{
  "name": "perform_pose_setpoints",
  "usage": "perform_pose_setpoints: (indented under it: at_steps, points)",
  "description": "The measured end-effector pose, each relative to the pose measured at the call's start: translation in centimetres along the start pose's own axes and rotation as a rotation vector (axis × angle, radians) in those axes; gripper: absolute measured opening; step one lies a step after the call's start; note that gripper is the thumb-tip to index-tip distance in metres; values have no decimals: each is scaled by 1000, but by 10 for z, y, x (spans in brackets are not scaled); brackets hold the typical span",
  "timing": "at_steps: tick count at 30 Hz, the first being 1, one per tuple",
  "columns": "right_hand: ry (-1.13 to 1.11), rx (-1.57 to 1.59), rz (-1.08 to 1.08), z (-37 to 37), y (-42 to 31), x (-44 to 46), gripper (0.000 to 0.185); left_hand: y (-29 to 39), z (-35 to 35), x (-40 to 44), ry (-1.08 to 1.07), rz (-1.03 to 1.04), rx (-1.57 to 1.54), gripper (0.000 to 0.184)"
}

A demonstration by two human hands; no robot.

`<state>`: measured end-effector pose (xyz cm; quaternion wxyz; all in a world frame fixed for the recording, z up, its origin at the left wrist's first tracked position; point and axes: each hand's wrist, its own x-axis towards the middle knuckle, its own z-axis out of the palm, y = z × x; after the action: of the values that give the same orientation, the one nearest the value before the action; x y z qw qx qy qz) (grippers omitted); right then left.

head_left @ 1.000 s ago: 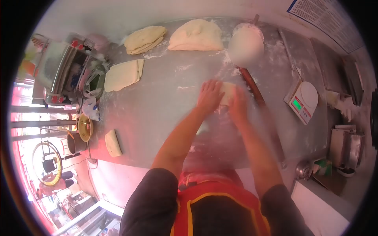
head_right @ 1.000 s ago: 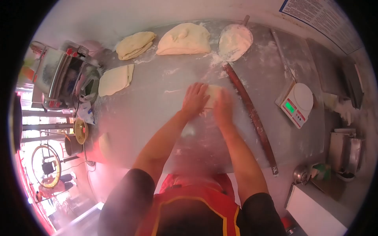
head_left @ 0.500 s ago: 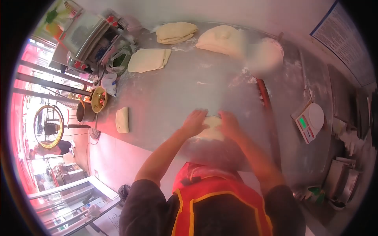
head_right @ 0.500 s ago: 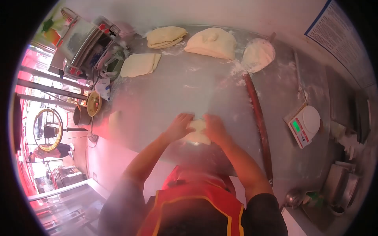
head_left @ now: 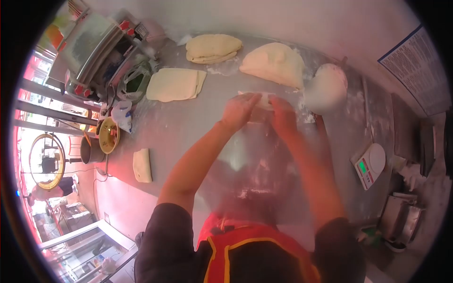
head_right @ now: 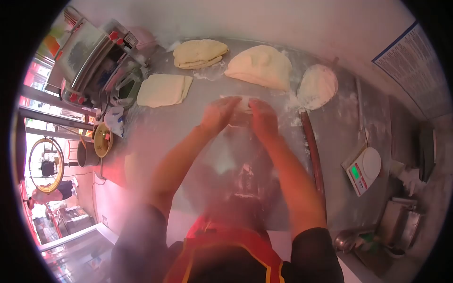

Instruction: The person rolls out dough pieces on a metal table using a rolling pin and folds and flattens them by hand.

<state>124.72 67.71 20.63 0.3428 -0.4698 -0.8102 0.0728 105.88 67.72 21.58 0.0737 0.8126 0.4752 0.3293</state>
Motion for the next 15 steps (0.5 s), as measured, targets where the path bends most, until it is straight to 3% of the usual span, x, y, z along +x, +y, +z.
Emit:
perform_pose_setpoints:
  at_steps: [3,6,10,11,13,15]
  points:
    - [-39,-111,-61,49,12,-11,20,-32,25,-19,-423,-224,91,31]
    - [-95,-95,-81,57,2,-58,22,-35,51,-87,-85,41,83,41]
    - [-333,101,-83,4,-28,-96,26,23,18,-139,-250,-25,87,47]
    - [-340,126,17,-6,-27,-94,29,23,17,-140,-221,-21,90,47]
    - [-345,174,215,-19,-21,-85,34,7,17,-128,-161,-6,101,49]
    - [-154,134,335,-26,-22,-84,40,5,15,-103,-153,-197,12,47]
